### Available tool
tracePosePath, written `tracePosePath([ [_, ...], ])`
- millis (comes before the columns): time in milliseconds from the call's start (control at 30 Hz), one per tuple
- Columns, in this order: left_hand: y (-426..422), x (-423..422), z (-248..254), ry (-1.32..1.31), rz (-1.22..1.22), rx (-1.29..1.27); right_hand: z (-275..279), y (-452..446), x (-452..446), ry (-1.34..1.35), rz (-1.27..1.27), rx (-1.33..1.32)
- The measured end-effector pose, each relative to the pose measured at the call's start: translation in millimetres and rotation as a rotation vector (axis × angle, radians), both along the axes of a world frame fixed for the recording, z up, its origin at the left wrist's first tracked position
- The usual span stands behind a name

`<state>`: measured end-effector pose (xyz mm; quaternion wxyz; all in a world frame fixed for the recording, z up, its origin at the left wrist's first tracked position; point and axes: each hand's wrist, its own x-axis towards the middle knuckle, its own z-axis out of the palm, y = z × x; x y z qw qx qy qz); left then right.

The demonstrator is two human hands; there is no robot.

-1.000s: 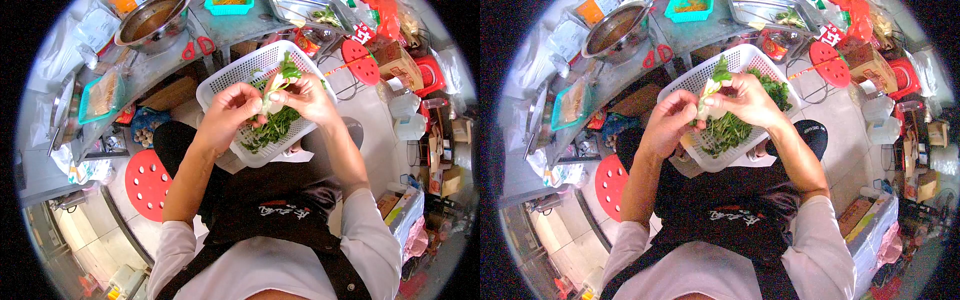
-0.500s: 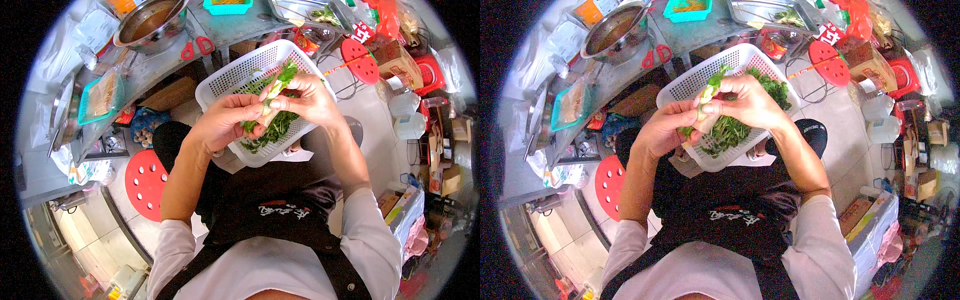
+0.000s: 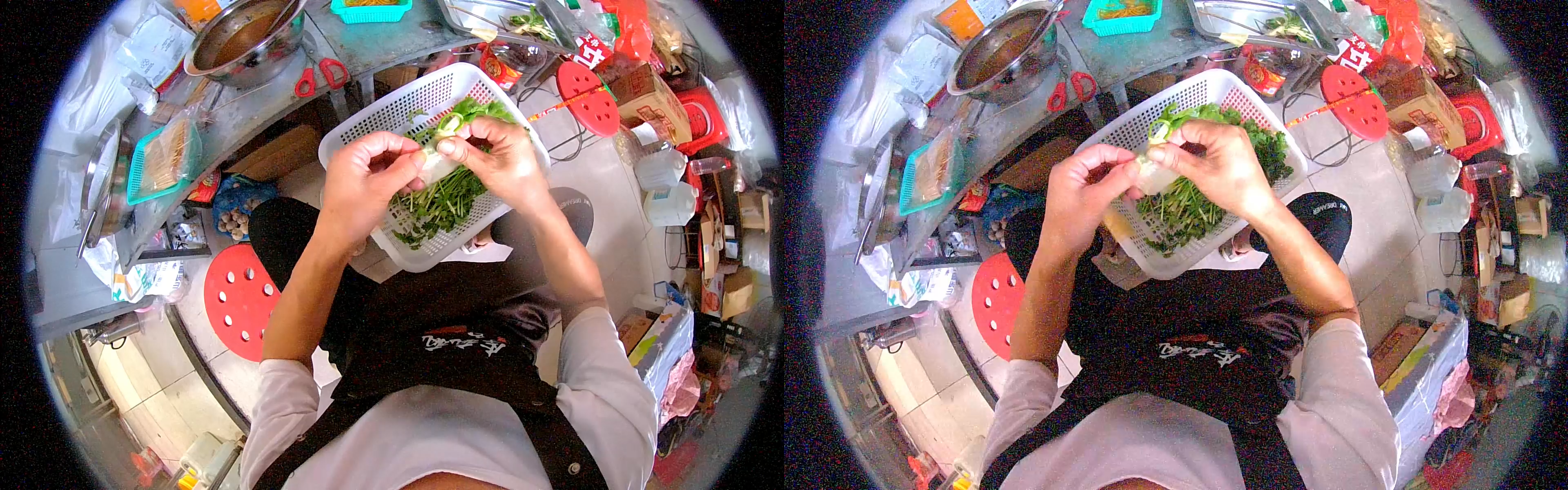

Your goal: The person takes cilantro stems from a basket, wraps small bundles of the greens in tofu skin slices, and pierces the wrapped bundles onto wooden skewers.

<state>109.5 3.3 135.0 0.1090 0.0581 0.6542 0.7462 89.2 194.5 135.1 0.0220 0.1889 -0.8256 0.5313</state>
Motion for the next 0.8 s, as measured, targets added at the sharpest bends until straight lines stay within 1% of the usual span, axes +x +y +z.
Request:
tracePosePath([
  [100,1.4,-1.1,-2.4,0.043,0.014,-0.001,-14.8,-7.6,3.4,-0.026,-0.072,-0.122],
  [200,4.7,-0.2,-3.6,0.067,0.083,0.033,-9.4,-13.5,10.0,-0.059,0.010,-0.246],
  [233,4.8,0.3,-4.0,0.062,0.080,0.038,-12.8,-12.7,9.5,-0.117,-0.040,-0.206],
  [333,4.8,0.7,-5.3,0.048,0.067,0.062,-5.2,-10.9,8.2,-0.235,0.018,-0.363],
  [400,4.7,0.3,-6.4,0.036,0.054,0.088,-7.4,-9.6,5.2,-0.195,0.026,-0.348],
  [433,4.6,0.1,-8.0,-0.002,0.044,0.152,-7.0,-9.9,4.5,-0.176,0.030,-0.340],
  [500,4.5,-0.4,-11.8,-0.079,0.023,0.279,4.0,-12.5,9.6,-0.266,0.026,-0.434],
  [533,4.2,-0.1,-13.0,-0.107,0.014,0.302,8.5,-13.7,11.6,-0.311,0.024,-0.482],
  [633,2.3,2.5,-13.3,-0.184,-0.016,0.360,1.3,-7.3,8.1,-0.251,0.013,-0.421],
  [733,-0.3,3.5,-11.3,-0.258,-0.067,0.398,7.8,-3.8,11.4,-0.197,-0.024,-0.291],
  [800,-3.1,0.2,-15.7,-0.321,-0.125,0.423,4.6,-2.2,8.5,-0.180,0.037,-0.321],
])
